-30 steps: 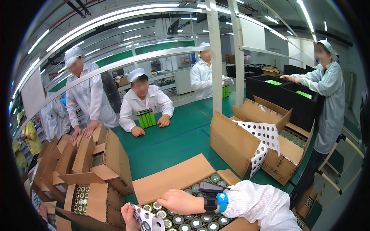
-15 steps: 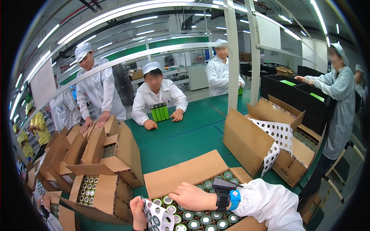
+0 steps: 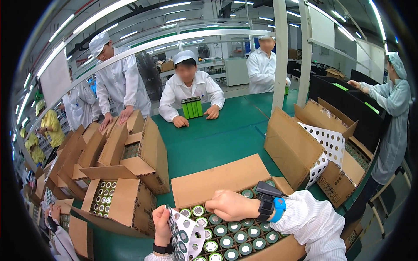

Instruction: The person peels circular stickers from a sheet and applies them to the tops of cylindrical batteries arranged in a cardboard box. After finishing the sheet, the person picks up a single green sticker from the table and applies it to one of the batteries.

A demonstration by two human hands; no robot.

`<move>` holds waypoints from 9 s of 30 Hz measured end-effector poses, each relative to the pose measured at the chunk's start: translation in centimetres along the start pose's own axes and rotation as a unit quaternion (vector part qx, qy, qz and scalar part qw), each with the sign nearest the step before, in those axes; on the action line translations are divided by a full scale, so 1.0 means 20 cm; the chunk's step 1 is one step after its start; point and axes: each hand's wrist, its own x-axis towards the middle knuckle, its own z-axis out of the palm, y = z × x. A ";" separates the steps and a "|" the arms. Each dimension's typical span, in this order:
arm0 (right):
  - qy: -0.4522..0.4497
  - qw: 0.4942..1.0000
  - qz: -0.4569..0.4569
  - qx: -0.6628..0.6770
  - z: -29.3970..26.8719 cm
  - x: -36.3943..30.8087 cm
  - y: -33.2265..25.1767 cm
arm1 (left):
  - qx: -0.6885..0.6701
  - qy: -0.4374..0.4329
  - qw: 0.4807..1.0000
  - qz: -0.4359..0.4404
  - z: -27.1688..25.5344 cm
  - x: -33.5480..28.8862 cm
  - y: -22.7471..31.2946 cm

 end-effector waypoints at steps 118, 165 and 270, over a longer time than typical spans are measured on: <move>0.011 0.959 0.099 0.266 0.05 -0.01 -0.14 | 0.215 0.027 0.976 -0.017 0.17 -0.04 0.07; 0.110 0.975 0.045 0.188 0.05 0.01 -0.02 | 0.343 -0.095 0.934 -0.018 0.17 -0.04 0.12; -0.120 0.971 0.072 0.193 0.15 -0.14 -0.38 | -0.054 0.032 0.997 0.048 -0.07 0.05 -0.12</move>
